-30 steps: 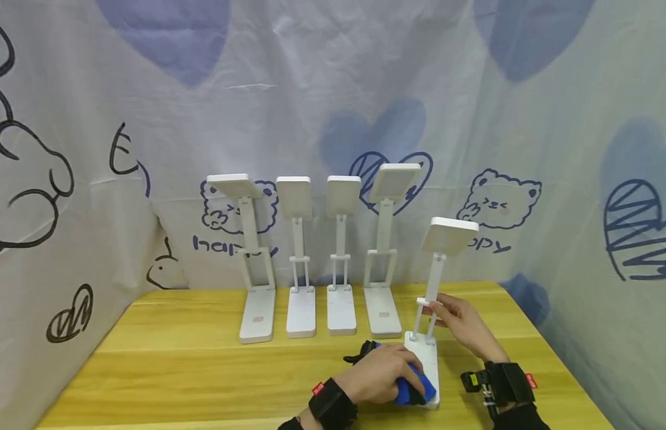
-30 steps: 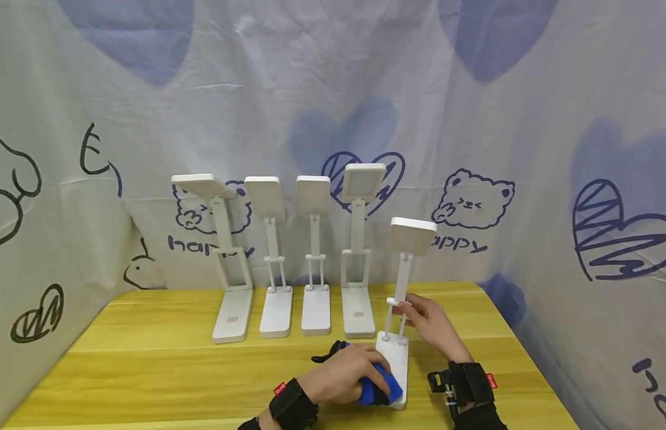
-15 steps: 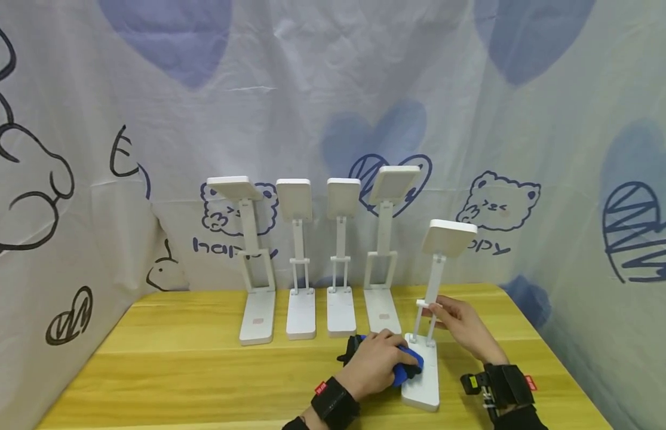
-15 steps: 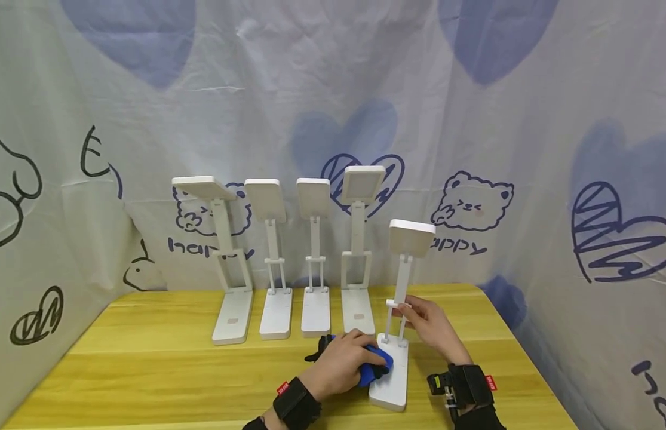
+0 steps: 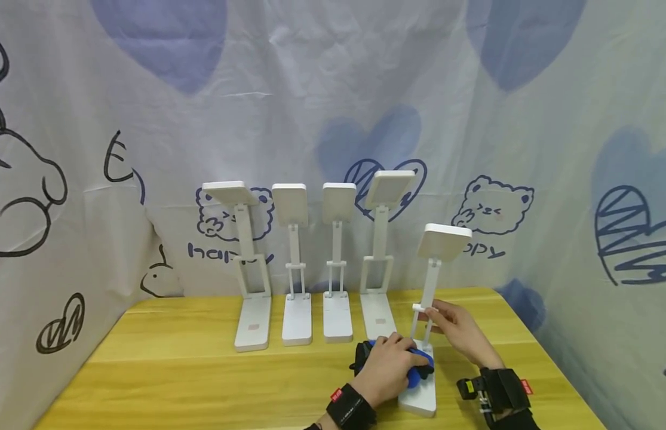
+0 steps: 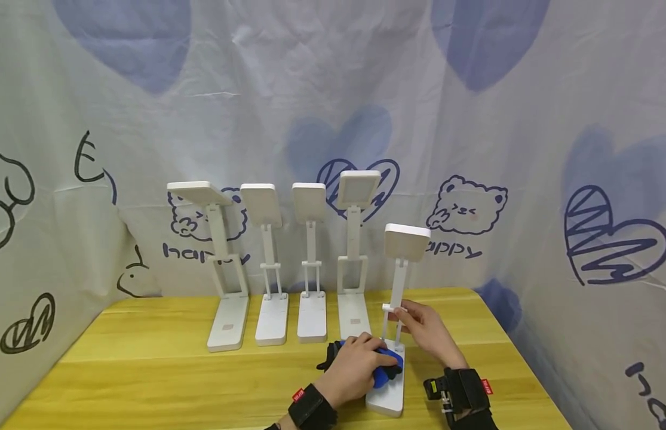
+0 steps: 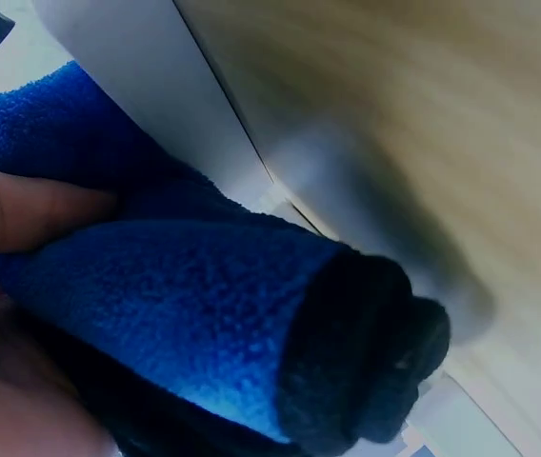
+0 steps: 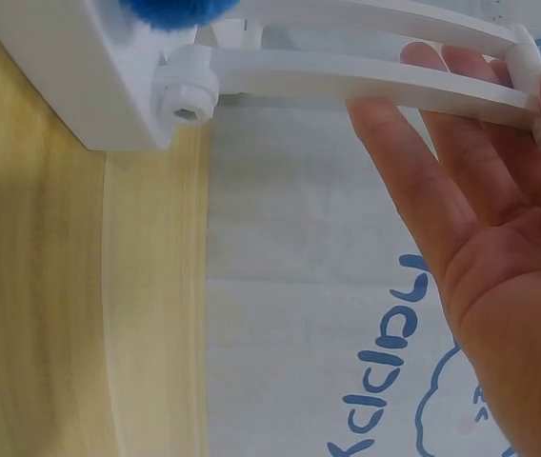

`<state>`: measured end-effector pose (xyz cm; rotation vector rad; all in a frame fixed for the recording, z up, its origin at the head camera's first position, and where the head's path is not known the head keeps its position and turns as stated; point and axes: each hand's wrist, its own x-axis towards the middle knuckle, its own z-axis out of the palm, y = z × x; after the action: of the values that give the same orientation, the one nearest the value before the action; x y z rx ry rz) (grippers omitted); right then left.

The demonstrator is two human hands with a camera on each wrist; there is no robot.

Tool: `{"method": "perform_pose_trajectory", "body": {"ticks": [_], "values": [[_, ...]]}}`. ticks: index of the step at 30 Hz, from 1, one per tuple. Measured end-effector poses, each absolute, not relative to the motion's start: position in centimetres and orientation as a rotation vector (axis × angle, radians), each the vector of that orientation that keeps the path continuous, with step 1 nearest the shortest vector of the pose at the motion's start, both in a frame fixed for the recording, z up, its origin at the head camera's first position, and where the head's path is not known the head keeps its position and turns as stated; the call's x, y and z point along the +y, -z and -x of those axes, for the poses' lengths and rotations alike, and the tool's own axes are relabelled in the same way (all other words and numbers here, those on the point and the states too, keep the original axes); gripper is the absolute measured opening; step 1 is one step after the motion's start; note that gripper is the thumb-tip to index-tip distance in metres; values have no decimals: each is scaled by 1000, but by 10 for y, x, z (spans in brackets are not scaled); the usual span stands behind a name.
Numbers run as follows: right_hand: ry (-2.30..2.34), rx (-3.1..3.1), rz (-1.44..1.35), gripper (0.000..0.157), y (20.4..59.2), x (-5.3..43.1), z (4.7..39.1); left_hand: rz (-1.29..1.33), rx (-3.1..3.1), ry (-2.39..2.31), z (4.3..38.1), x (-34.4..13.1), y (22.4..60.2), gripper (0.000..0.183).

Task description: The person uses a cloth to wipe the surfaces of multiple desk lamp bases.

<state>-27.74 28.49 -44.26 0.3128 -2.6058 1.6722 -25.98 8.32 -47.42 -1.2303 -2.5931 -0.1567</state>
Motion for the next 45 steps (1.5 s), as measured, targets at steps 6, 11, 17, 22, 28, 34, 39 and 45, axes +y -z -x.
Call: {"method": "perform_pose_trajectory", "body": {"ticks": [6, 11, 17, 22, 28, 34, 39, 45], "values": [[-1683, -2599, -314, 49, 443, 284, 277, 1260, -2568, 111, 255, 91, 475, 40], [-1708, -2588, -328, 50, 445, 284, 277, 1345, -2576, 97, 253, 94, 476, 41], [-1709, -2586, -338, 50, 445, 285, 277, 1505, -2567, 145, 252, 88, 474, 44], [-1710, -2586, -348, 50, 444, 285, 278, 1636, -2568, 215, 249, 80, 468, 43], [-1696, -2596, -358, 51, 446, 285, 277, 1766, -2567, 356, 248, 65, 465, 47], [-1696, -2596, -362, 57, 447, 286, 278, 1817, -2538, 421, 249, 48, 460, 49], [-1681, -2596, -353, 54, 446, 286, 277, 1753, -2607, 443, 254, 36, 457, 53], [-1633, -2606, -333, 48, 444, 285, 277, 1543, -2651, 317, 259, 32, 461, 52]]}}
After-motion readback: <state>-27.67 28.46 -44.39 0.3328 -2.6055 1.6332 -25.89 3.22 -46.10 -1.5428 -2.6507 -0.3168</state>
